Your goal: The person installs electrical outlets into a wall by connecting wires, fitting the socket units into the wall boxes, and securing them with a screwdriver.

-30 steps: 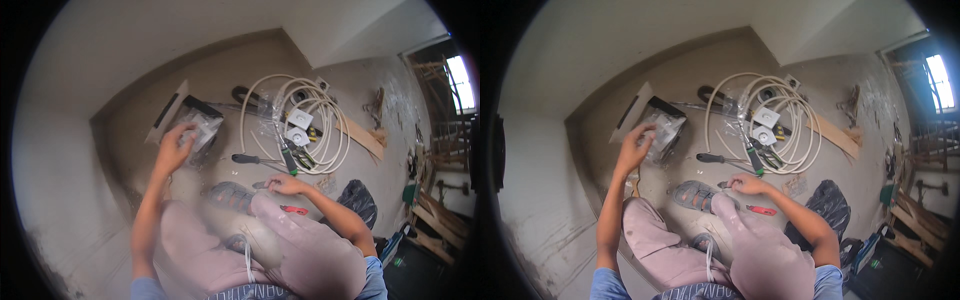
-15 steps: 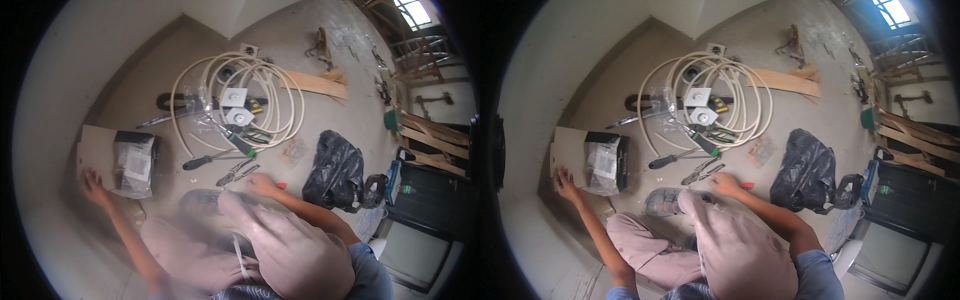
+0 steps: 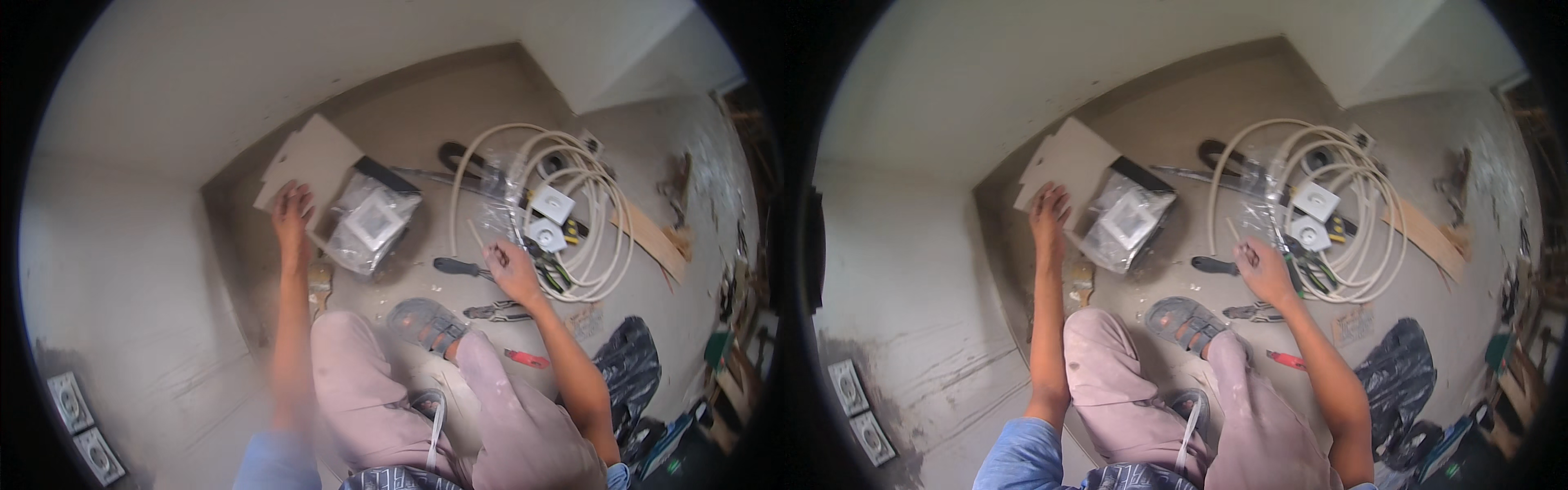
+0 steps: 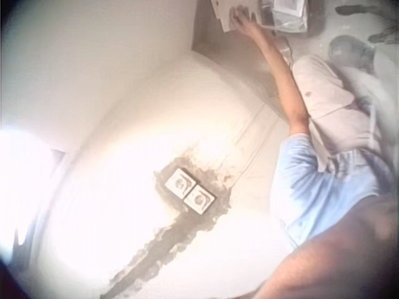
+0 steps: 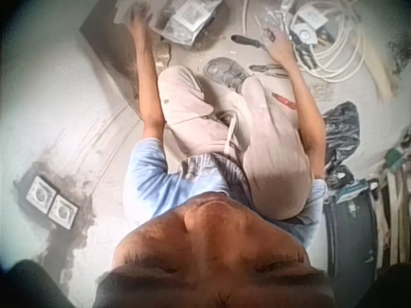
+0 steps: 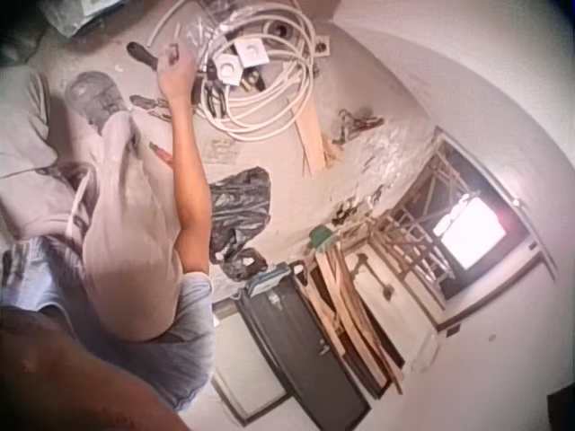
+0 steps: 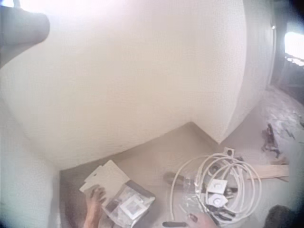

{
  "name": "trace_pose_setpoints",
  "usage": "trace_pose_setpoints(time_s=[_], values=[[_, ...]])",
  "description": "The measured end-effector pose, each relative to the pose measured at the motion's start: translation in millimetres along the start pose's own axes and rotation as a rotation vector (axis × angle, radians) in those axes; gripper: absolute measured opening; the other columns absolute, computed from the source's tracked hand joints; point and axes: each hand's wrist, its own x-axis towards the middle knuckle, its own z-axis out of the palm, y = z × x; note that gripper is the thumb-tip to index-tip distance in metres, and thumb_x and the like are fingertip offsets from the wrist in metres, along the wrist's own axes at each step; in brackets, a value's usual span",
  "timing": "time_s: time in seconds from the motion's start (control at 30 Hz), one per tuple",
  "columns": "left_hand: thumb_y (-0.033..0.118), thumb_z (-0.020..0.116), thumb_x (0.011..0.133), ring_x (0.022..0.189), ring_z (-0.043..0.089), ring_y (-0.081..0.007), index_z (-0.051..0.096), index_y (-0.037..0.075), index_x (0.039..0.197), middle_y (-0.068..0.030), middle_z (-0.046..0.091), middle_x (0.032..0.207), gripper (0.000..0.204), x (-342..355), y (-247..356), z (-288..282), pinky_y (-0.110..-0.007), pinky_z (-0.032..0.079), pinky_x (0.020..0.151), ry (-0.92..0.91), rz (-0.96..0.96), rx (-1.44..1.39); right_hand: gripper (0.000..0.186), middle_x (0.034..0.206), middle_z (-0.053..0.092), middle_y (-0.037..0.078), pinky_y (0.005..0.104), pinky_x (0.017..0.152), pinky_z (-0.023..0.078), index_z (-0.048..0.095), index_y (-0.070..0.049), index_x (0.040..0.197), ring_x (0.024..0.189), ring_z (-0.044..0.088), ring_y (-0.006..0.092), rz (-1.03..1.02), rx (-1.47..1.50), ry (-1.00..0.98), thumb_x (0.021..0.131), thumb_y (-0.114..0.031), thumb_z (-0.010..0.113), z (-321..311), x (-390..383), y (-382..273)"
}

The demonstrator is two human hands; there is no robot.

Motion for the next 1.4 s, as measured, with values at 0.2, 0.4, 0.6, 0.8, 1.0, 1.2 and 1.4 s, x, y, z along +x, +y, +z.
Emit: trace_pose_setpoints(time_s=[0.2,0.4,0.6,0.8,1.0,1.2,1.4], values=[[0.032,0.057,0.100,0.103,0.063,-0.0164,0.059,0.004,0.126,-0.0090,0.068,0.113,0.039,-26,21,-23,-0.031,0.049,0.086,-0.072,-0.007,-0.003,0.022,0.092,0.064,0.013,0.0403,0.079,0.049,0.064,-0.003,0.103,0.088,0.063,0.0281,-0.404,-0.084,-0.203,0.085,-0.015,0.063,46,92,-116],[0.031,0.056,0.100,0.099,0.064,-0.0149,0.060,0.004,0.126,-0.0076,0.068,0.110,0.038,-41,25,-24,-0.029,0.050,0.083,-0.290,0.056,0.132,0.046,0.120,0.059,0.010,0.0458,0.103,0.041,0.063,-0.013,0.123,0.119,0.051,0.0305,-1.016,-0.531,-0.248,0.077,-0.008,0.066,127,150,-131],[0.025,0.051,0.101,0.098,0.063,-0.0165,0.048,0.005,0.139,-0.0106,0.063,0.119,0.043,-49,24,-42,-0.031,0.051,0.083,-0.260,0.072,0.214,0.049,0.114,0.060,0.010,0.0461,0.099,0.041,0.065,-0.015,0.119,0.116,0.052,0.0308,-0.927,-0.709,-0.397,0.072,-0.002,0.069,129,141,-130],[0.017,0.048,0.101,0.099,0.063,-0.0187,0.038,0.006,0.146,-0.0144,0.056,0.129,0.048,-52,19,-53,-0.031,0.051,0.084,-0.181,0.058,0.150,0.023,0.111,0.060,0.010,0.0427,0.097,0.042,0.068,-0.008,0.096,0.113,0.053,0.0310,-0.846,-0.562,-0.523,0.073,-0.002,0.067,75,108,-125],[0.013,0.048,0.100,0.097,0.064,-0.0186,0.048,0.004,0.139,-0.0149,0.061,0.120,0.040,-39,7,-46,-0.030,0.051,0.082,0.031,0.079,0.000,0.025,0.106,0.063,0.009,0.0428,0.096,0.042,0.067,-0.007,0.097,0.110,0.055,0.0303,-0.811,-0.500,-0.541,0.073,-0.004,0.066,73,101,-109],[0.001,0.057,0.083,0.093,0.071,-0.0283,0.072,0.002,0.097,-0.0188,0.072,0.095,0.021,-15,-13,-16,-0.036,0.056,0.078,-0.390,0.460,1.069,0.027,0.102,0.062,0.010,0.0424,0.095,0.043,0.065,-0.007,0.100,0.107,0.056,0.0304,-0.768,-0.531,-0.544,0.073,-0.005,0.064,73,97,-107],[0.008,0.059,0.081,0.096,0.070,-0.0353,0.075,0.004,0.094,-0.0210,0.071,0.100,0.021,30,-68,26,-0.044,0.057,0.081,-0.626,0.318,1.473,0.025,0.100,0.062,0.009,0.0428,0.094,0.043,0.065,-0.007,0.100,0.105,0.056,0.0300,-0.798,-0.550,-0.535,0.075,-0.007,0.064,73,99,-112]])
